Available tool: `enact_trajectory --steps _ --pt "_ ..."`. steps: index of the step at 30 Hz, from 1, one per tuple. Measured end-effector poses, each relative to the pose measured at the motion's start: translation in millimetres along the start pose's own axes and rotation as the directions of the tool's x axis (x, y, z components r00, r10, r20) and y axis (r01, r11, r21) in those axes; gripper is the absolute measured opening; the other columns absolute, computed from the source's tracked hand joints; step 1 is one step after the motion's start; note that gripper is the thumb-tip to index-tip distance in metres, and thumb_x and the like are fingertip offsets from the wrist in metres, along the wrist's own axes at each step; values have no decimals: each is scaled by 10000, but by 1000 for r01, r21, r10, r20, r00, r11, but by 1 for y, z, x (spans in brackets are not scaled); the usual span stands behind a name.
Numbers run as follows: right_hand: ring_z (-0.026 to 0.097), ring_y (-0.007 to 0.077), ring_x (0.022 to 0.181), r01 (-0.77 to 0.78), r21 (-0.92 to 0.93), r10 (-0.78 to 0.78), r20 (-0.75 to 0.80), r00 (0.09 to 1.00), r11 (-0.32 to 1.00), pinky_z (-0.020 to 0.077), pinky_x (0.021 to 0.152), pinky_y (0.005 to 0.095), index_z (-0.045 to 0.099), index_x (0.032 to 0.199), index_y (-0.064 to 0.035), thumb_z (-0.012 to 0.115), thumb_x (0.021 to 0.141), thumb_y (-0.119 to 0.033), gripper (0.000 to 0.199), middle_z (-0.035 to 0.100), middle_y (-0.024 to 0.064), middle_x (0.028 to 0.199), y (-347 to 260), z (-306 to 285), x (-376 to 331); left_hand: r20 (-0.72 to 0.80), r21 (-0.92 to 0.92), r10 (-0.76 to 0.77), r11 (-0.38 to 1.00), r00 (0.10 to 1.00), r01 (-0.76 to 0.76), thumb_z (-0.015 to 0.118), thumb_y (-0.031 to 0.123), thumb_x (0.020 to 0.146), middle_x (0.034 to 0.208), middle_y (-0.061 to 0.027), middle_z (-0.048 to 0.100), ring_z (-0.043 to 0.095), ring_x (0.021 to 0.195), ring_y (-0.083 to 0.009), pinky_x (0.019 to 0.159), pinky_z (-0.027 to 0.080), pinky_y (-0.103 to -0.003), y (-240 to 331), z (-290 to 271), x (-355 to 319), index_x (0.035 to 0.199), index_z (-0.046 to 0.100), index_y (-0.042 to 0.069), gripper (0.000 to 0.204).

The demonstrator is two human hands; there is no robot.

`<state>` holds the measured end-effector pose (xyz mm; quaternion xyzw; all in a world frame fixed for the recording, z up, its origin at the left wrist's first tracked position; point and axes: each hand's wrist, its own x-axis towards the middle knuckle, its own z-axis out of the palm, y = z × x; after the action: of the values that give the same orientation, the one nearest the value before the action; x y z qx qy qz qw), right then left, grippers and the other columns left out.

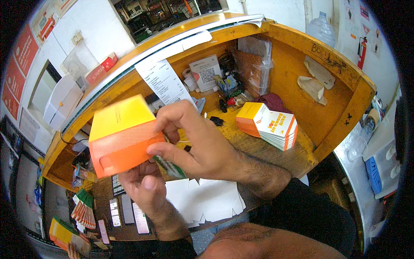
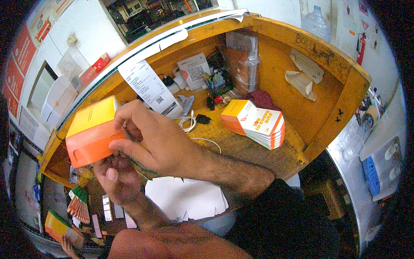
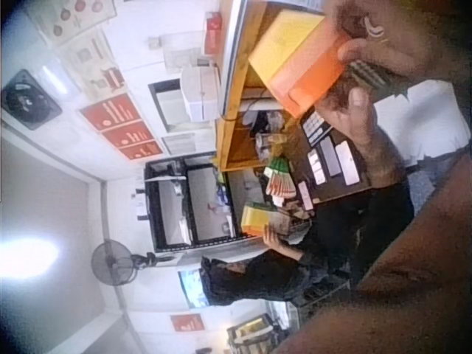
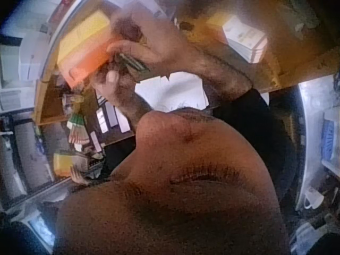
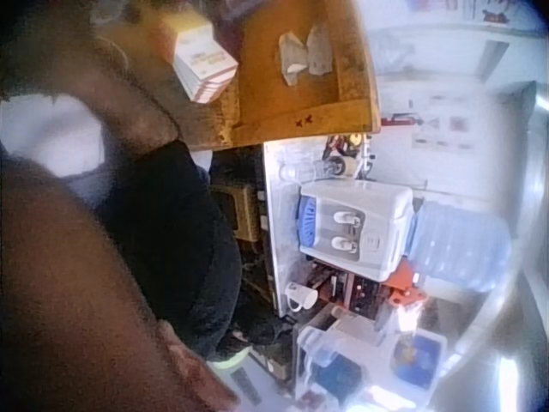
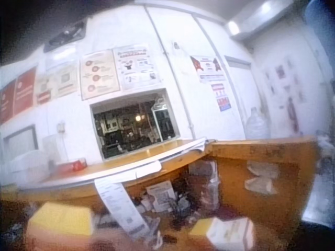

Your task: The person folds and assembles small printed cardboard boxes by hand, tucking flaps and pressing edges to form the shape. Completed boxes are stacked on the desk.

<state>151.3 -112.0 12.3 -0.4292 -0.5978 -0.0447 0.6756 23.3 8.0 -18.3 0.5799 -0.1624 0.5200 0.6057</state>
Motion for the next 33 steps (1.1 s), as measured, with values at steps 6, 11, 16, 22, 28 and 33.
enact_trajectory --steps 6,11,16,22,28,33 --pt "659 293 727 -3 -310 20 52 998 951 503 648 441 602 1050 -54 740 1073 -363 339 621 113 857 1 -1 0 -61 201 81 977 995 -67 793 218 1062 1405 -189 703 724 1220 -268 1069 588 -421 -8 -16 -1 1486 570 -42 545" --pt "690 469 752 47 -322 -29 60 998 946 518 659 562 605 874 -48 592 1117 -511 524 641 207 741 5 5 0 -102 344 41 939 994 -3 776 186 1072 1381 -180 712 732 1190 -265 1052 601 -432 -3 -8 -5 1473 566 -28 501" --pt "684 454 727 102 -265 -81 92 992 959 512 640 557 603 883 -54 607 1119 -474 482 627 205 732 2 1 0 -137 348 99 936 986 -46 781 168 1067 1369 -178 720 733 1183 -270 1047 603 -433 -6 -8 -13 1488 546 -19 517" --pt "701 434 855 60 -314 23 255 967 947 536 786 573 624 1016 -66 712 1044 -520 463 683 174 889 -4 -1 1 -189 380 223 915 956 -138 730 204 1100 1360 -174 720 731 1196 -285 1041 607 -447 4 -10 4 1476 546 8 462" --pt "680 480 1193 211 -318 -192 91 977 924 546 990 565 443 1554 -14 796 1006 -394 755 616 249 1430 20 27 -6 -243 -123 -31 992 970 1 646 256 1140 1404 -154 710 726 1241 -288 1075 598 -477 15 -21 8 1461 584 22 403" --pt "738 487 1085 -114 -198 142 133 981 974 577 918 594 502 1505 1 667 1089 -342 564 721 303 1191 15 27 -3 -122 199 -27 979 992 51 655 187 1126 1450 -177 700 697 1303 -300 1131 560 -465 1 -20 8 1560 524 -35 504"
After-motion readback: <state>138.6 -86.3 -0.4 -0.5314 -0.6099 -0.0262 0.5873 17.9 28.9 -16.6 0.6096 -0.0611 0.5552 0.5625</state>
